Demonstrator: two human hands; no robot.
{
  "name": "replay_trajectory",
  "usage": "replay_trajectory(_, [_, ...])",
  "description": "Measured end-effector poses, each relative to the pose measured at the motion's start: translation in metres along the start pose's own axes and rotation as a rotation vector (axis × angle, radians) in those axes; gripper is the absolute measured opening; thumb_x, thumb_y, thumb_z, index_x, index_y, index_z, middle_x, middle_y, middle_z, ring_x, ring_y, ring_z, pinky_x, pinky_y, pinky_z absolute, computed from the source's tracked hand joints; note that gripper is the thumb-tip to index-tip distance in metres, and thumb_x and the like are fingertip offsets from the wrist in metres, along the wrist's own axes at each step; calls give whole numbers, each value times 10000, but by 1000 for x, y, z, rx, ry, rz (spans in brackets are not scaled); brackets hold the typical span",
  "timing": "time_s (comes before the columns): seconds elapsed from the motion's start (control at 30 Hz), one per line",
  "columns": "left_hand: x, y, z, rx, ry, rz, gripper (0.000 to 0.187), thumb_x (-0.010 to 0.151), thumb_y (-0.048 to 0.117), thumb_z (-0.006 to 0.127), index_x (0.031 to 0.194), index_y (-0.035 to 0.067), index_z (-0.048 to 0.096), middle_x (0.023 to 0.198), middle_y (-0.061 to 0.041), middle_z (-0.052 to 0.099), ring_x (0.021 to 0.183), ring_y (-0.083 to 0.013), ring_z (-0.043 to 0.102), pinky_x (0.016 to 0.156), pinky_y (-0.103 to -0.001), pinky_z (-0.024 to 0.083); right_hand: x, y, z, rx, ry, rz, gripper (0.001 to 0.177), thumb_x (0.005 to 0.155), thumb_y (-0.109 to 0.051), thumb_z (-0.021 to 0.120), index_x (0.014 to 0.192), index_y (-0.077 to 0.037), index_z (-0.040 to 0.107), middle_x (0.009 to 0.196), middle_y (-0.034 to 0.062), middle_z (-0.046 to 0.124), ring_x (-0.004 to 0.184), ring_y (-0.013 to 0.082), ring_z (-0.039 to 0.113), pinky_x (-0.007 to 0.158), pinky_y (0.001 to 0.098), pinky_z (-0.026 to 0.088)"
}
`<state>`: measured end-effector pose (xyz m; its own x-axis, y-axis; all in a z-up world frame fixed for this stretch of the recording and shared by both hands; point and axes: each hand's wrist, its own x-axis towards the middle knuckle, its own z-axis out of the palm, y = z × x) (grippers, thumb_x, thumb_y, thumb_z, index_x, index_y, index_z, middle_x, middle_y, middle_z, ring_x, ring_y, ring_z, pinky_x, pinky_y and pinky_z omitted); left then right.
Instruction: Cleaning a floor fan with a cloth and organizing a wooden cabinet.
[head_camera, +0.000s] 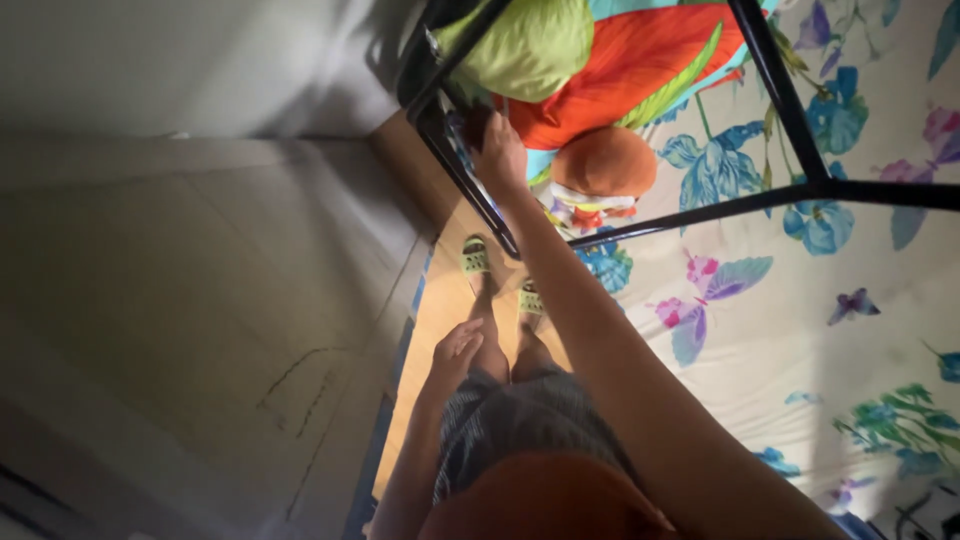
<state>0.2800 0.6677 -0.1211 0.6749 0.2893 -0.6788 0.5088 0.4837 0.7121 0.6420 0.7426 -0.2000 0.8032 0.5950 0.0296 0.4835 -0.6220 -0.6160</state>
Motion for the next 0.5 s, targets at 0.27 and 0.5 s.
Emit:
replay_trajectory(0.27, [19,-53,15,246,-1,28,373,988,237,650,1312,54,669,1211,-122,747,1140,-191,686,977,-321,533,-130,45,-69,-298,-130,176,239,1005,-153,548,1188,1,563,1093,224,638,1037,396,631,868,479,545])
replay_trajectory(0.5, [66,-14,50,134,-109,69,384,997,251,636,1327,56,665,1289,-114,703,1216,-213,639,1033,-335,486,-154,4,-135,-339,-25,-88,315,891,-22,584,1204,8,579,1144,230,599,1088,423,590,855,473,546])
